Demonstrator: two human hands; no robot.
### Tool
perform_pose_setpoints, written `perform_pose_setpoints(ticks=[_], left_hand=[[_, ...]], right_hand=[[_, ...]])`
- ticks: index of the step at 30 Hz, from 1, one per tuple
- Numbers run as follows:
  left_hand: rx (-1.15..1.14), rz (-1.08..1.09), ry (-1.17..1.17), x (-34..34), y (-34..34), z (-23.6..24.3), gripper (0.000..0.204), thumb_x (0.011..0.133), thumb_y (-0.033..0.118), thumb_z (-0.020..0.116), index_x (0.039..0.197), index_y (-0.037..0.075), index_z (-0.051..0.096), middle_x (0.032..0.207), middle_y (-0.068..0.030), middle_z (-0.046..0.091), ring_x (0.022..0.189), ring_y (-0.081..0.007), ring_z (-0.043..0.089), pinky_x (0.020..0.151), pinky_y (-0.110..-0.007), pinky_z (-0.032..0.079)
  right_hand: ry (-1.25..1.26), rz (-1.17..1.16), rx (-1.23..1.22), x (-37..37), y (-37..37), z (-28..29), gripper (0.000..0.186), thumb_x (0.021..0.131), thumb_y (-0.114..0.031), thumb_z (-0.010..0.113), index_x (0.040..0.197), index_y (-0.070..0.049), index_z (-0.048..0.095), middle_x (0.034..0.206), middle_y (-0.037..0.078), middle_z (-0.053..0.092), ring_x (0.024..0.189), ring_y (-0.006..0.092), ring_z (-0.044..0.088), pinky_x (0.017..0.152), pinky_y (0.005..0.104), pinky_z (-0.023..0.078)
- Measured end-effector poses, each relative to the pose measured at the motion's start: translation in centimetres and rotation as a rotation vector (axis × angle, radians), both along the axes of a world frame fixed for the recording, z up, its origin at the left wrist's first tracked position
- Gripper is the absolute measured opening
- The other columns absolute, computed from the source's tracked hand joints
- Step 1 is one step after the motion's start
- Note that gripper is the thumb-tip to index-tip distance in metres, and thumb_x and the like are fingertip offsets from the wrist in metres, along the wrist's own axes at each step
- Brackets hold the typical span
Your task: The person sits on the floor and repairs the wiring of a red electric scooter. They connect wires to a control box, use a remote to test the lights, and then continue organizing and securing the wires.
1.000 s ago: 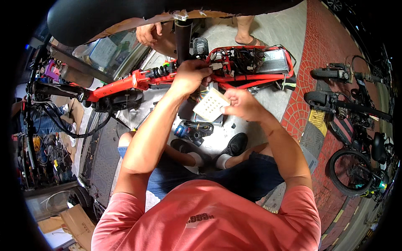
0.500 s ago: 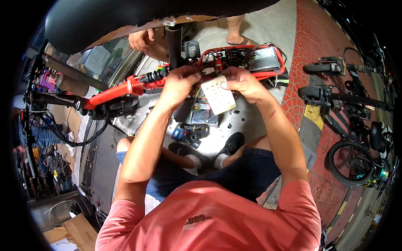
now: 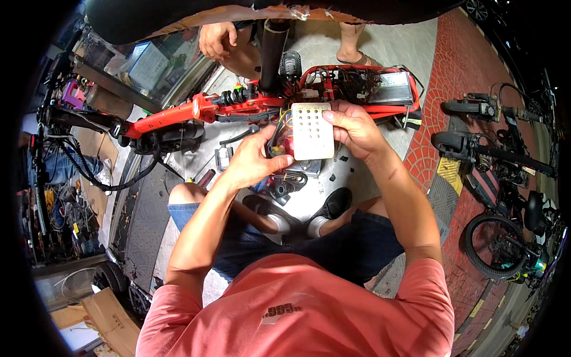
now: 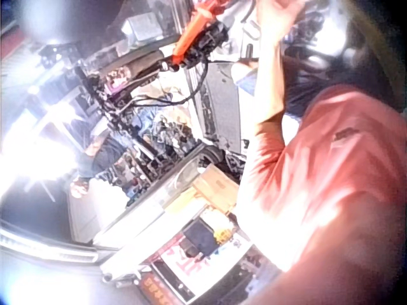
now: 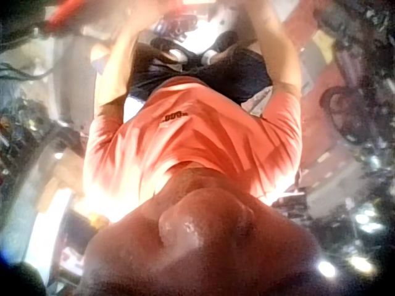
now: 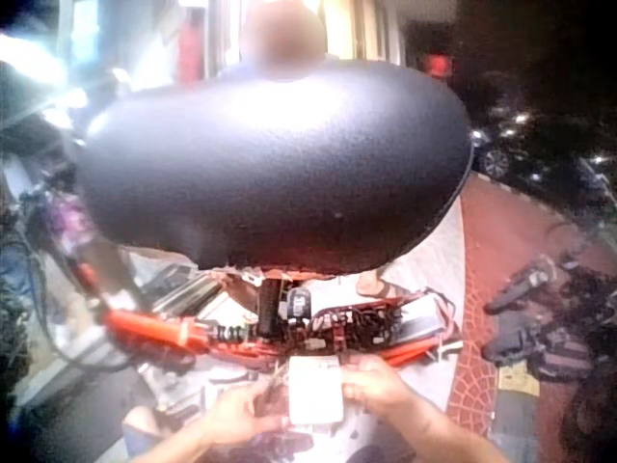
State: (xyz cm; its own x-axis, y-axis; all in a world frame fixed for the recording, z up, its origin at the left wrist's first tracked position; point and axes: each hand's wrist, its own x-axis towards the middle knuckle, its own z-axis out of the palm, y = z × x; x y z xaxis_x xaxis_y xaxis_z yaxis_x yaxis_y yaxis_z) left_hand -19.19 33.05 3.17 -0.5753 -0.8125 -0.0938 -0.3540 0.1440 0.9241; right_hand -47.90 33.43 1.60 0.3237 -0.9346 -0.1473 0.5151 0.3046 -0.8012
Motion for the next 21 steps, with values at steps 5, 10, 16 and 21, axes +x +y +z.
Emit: perform_pose_setpoints(ticks=[5, 10, 16, 21], left_hand=[[-0.321, 0.104, -0.440, -1.4, -0.4, 4.3, 0.029, 0.087, 0.018, 0.077, 0.109, 0.000, 0.073, 0.098, -0.0198, 0.073, 0.098, -0.0351, 0.072, 0.089, -0.043, 0.055], [-0.788, 0.071, -0.366, -1.5, -3.1, 5.3, 0.033, 0.084, 0.022, 0.075, 0.105, -0.003, 0.071, 0.113, -0.0246, 0.066, 0.107, -0.0444, 0.065, 0.095, -0.051, 0.053], [-1.029, 0.191, -0.302, -2.7, -5.7, 8.0, 0.027, 0.085, 0.023, 0.077, 0.101, 0.001, 0.078, 0.129, -0.0255, 0.060, 0.120, -0.0456, 0.061, 0.100, -0.052, 0.053], [-0.848, 0.083, -0.156, -3.3, -8.9, 7.0, 0.027, 0.086, 0.016, 0.078, 0.107, -0.002, 0.077, 0.136, -0.0199, 0.055, 0.128, -0.0368, 0.058, 0.110, -0.041, 0.048]], right_hand=[[0.115, 0.014, -0.081, -0.2, 0.4, 0.3, 0.044, 0.102, -0.014, 0.073, 0.139, 0.005, 0.059, 0.125, 0.015, 0.073, 0.109, 0.0220, 0.075, 0.090, 0.0341, 0.065], [0.195, 0.141, -0.126, -0.2, 0.9, -1.2, 0.045, 0.102, -0.016, 0.073, 0.139, 0.005, 0.058, 0.117, 0.013, 0.075, 0.096, 0.0173, 0.076, 0.071, 0.0265, 0.065], [0.288, 0.106, -0.070, -4.0, 0.3, -0.4, 0.043, 0.103, -0.024, 0.073, 0.133, 0.004, 0.062, 0.116, 0.016, 0.075, 0.096, 0.0222, 0.078, 0.073, 0.0289, 0.063], [1.475, 0.171, -0.334, -7.8, 0.2, -3.4, 0.039, 0.090, -0.036, 0.083, 0.105, -0.001, 0.074, 0.091, 0.012, 0.075, 0.093, 0.0290, 0.075, 0.077, 0.0401, 0.056]])
